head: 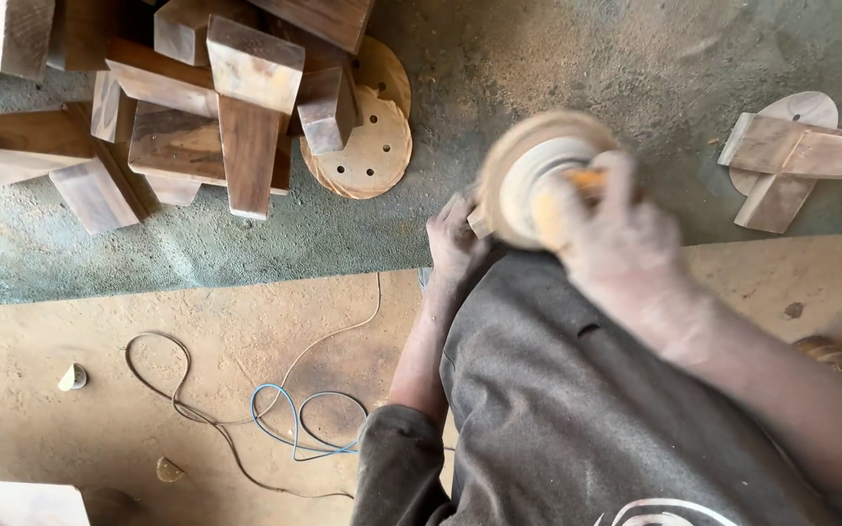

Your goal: The person uses a handheld orbital sander to smooth the surfaces of small wooden blocks. They pick up blocks one at a time, sand multiple faces, and place them back on the workbench among other blocks.

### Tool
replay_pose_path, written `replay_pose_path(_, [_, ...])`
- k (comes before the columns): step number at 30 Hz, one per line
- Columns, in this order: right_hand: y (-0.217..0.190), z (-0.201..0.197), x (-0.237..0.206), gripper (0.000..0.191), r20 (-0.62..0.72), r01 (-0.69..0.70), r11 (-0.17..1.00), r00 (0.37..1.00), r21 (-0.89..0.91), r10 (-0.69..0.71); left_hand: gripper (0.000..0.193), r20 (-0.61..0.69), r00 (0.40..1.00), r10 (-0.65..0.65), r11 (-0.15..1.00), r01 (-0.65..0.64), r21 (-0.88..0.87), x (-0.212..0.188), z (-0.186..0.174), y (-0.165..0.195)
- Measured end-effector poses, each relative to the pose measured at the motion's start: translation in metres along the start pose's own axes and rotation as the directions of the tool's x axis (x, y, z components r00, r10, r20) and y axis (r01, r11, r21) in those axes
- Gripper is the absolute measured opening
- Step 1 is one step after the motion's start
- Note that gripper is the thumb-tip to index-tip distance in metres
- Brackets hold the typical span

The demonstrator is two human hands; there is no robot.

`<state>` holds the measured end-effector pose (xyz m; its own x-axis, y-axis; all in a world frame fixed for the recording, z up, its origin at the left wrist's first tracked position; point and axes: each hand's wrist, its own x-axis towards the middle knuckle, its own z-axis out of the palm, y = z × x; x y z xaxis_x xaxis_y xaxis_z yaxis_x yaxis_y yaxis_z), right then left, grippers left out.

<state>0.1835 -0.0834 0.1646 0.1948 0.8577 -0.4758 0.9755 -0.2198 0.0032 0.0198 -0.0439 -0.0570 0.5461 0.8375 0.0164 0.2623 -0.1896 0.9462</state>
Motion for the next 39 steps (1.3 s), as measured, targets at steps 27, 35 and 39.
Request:
replay_pose_path(27, [0.163, 0.158, -0.079, 0.079, -0.211, -0.244, 0.666, 0.824, 0.705, 0.526, 0.044, 0.221, 0.931, -0.290, 0.775, 0.093, 0.626, 0.015, -0.038, 0.057])
replay_pose_path(35, [0.141, 0.074, -0.086, 0.076, -0.403, 0.069, 0.626, 0.818, 0.777, 0.410, 0.043, 0.164, 0.986, 0.038, 0.998, -0.028, -0.062, 0.054, -0.012, 0.059])
replay_pose_path(39, [0.097, 0.001, -0.071, 0.088, -0.431, -0.098, 0.938, 0.869, 0.333, 0.244, 0.045, 0.207, 0.974, 0.091, 0.988, -0.115, 0.106, 0.072, 0.014, 0.049])
